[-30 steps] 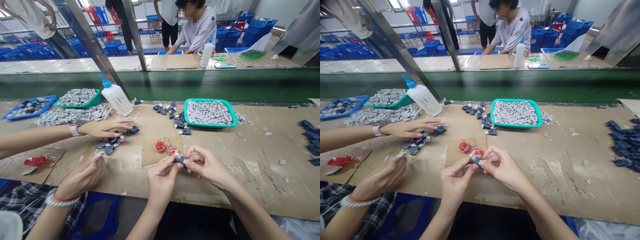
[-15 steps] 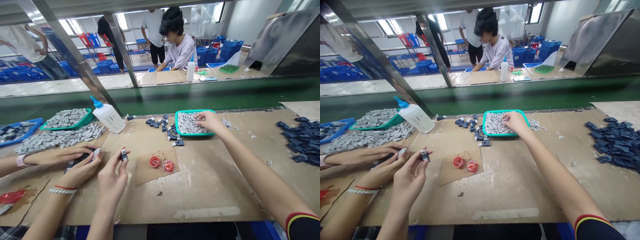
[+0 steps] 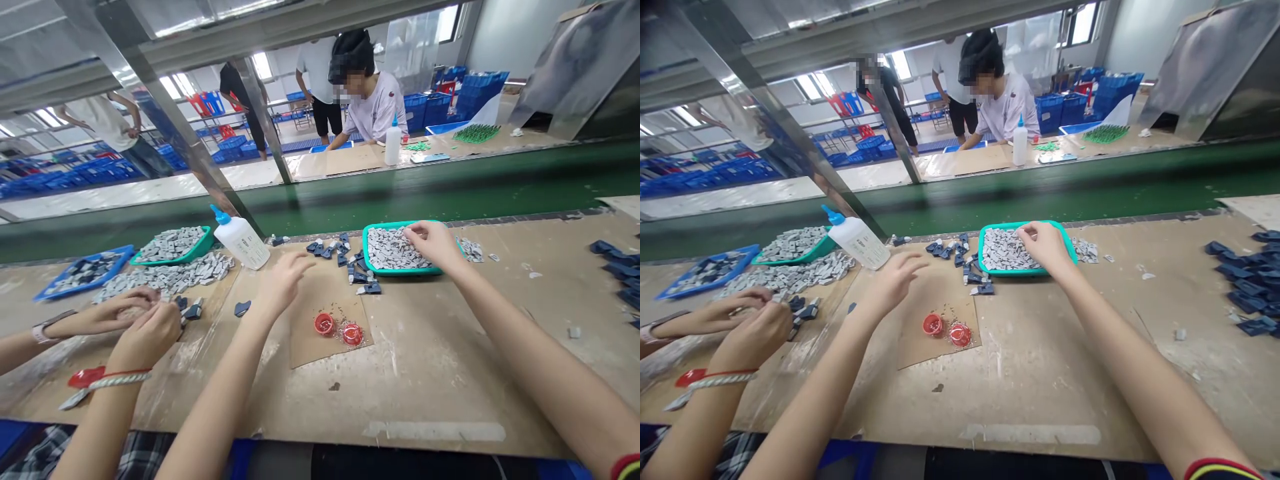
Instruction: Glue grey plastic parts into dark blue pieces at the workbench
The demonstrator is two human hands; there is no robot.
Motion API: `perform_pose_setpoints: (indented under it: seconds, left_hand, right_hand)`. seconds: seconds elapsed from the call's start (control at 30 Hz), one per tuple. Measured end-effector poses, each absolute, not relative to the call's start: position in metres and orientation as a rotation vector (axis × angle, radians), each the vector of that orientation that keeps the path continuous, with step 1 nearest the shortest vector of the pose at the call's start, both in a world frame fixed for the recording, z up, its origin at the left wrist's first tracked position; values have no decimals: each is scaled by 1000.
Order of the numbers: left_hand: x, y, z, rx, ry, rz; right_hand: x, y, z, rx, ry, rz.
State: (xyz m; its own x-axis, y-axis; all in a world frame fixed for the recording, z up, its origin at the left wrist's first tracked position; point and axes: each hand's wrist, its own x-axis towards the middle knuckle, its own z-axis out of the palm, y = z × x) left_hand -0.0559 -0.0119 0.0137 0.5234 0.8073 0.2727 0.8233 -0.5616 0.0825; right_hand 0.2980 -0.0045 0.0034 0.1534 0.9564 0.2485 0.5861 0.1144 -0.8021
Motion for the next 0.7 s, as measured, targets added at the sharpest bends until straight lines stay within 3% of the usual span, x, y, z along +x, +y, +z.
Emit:
perform_pose_setpoints:
  seconds: [0.13,0.23,0.43,0.7]
  left_hand:
    - [0,20,16,-3150,-799,-316]
    - [22,33,6,-3234,-712,-267]
    - [17,32,-4,-3252,-838,-311]
    - [-28,-6,13,-2996,-1241,-722]
  right_hand:
    - [282,-50,13,-1421,-1431,791]
    - [259,-89,13,-1333,-1310,1090]
    - [208,-127,-9,-1335,-1144,1469]
    - [184,-128,-19,-1382,-1226,1522]
